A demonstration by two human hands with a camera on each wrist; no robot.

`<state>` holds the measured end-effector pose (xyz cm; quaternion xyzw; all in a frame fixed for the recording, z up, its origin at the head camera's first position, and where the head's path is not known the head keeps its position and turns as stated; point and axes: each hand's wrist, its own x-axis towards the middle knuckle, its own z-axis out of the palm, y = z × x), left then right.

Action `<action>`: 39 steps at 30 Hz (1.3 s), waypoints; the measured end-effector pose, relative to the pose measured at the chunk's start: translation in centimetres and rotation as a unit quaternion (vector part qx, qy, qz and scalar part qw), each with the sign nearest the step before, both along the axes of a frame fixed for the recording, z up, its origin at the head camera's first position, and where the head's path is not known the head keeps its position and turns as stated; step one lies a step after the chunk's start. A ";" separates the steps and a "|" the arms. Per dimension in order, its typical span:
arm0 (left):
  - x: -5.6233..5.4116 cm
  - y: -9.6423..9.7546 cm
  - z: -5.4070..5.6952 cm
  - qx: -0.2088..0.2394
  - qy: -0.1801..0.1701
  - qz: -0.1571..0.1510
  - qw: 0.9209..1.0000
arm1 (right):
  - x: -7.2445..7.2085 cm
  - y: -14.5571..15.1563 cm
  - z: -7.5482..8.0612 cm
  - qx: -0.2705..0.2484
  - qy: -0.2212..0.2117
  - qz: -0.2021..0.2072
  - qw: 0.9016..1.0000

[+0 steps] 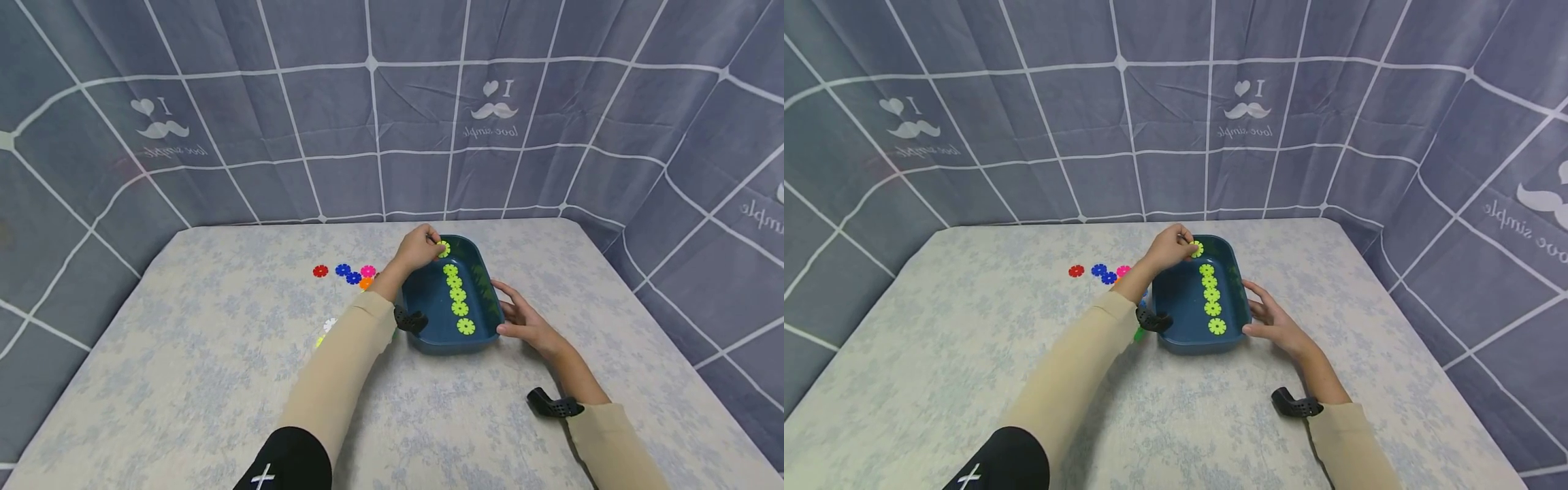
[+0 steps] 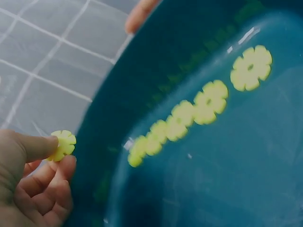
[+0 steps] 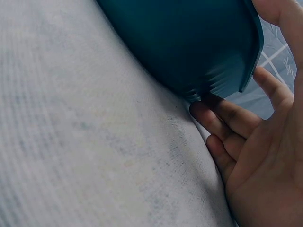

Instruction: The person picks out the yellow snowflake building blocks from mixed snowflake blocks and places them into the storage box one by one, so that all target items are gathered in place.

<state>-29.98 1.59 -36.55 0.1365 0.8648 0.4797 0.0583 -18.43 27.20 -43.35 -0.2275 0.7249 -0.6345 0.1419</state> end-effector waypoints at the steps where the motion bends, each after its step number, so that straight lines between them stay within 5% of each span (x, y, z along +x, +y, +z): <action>1: -0.1 0.1 -0.1 -0.007 0.003 0.005 1.000 | 0.0 0.0 -0.1 0.001 0.000 -0.001 1.000; 16: -0.5 0.9 -1.4 -0.110 0.034 0.002 0.993 | -0.2 0.0 0.0 0.011 0.001 -0.010 1.000; 26: -0.5 1.2 -2.3 -0.226 0.027 -0.011 0.974 | -0.2 -0.1 0.0 0.023 -0.002 -0.013 1.000; 39: -0.9 1.9 -2.9 -0.285 0.008 0.005 0.958 | -0.2 -0.1 0.0 0.021 -0.003 -0.014 1.000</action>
